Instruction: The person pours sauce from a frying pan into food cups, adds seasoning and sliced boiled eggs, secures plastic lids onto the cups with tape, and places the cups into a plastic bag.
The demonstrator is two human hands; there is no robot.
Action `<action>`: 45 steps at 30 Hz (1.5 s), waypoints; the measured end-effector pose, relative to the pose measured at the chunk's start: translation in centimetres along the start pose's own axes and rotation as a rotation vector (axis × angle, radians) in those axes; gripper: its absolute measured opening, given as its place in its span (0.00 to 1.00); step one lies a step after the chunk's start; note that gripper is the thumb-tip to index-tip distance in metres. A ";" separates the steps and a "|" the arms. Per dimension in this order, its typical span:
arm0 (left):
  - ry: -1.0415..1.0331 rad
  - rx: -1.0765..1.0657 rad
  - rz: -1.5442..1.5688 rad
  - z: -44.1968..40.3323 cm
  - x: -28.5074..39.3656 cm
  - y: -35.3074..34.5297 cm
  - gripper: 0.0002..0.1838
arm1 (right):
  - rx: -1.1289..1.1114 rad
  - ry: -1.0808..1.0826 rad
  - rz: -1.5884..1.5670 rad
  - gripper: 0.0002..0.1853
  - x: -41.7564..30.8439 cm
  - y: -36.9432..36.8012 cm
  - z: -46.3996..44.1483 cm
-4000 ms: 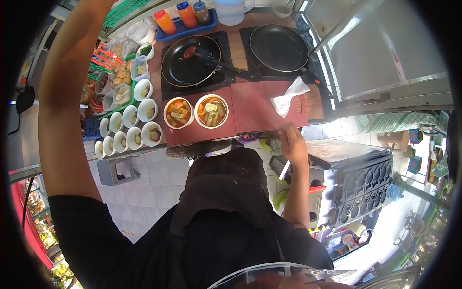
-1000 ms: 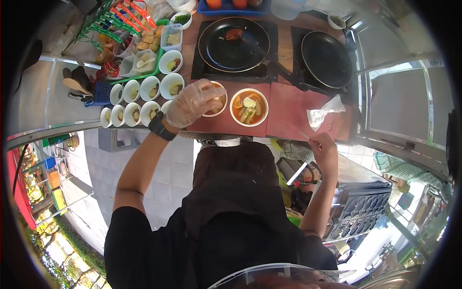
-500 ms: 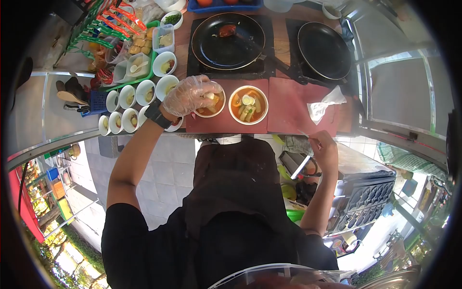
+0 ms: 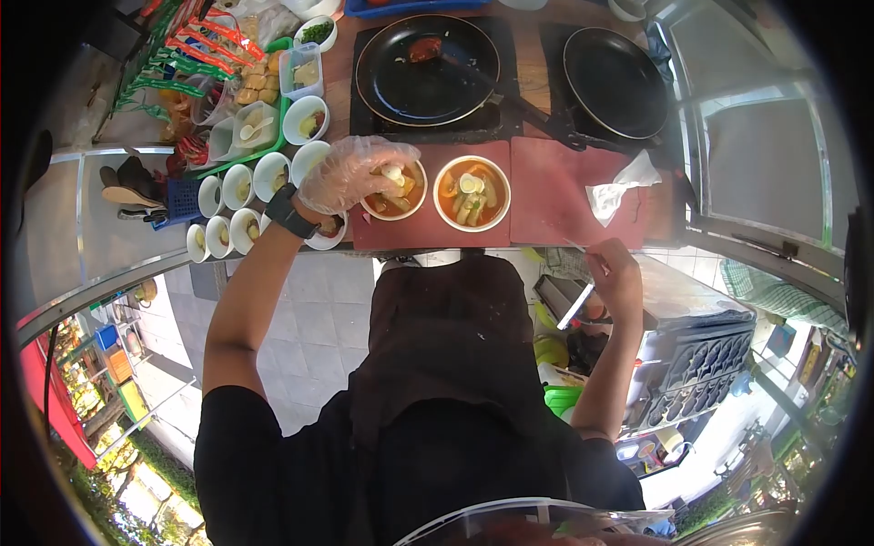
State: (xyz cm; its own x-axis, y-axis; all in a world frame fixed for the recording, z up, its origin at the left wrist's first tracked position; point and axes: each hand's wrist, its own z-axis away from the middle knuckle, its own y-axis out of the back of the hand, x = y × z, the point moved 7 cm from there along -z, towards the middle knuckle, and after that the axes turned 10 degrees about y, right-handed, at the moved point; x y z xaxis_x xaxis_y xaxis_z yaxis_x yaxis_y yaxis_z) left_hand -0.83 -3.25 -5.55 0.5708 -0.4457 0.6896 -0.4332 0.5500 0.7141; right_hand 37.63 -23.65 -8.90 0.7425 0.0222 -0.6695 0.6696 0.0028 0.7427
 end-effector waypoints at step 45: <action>0.237 0.011 1.149 -5.9 18.4 -17.5 0.15 | 0.442 0.235 0.093 0.14 -9.1 3.7 -0.5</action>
State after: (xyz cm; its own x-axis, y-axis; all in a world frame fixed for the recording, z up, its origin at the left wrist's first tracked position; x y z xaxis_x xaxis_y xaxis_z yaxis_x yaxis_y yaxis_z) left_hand 21.38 -16.93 -6.06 -0.0452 0.4521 0.8908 -0.7839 0.5368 -0.3122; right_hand 33.37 -23.33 -0.03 0.8091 0.2269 -0.5421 0.5824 -0.4324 0.6884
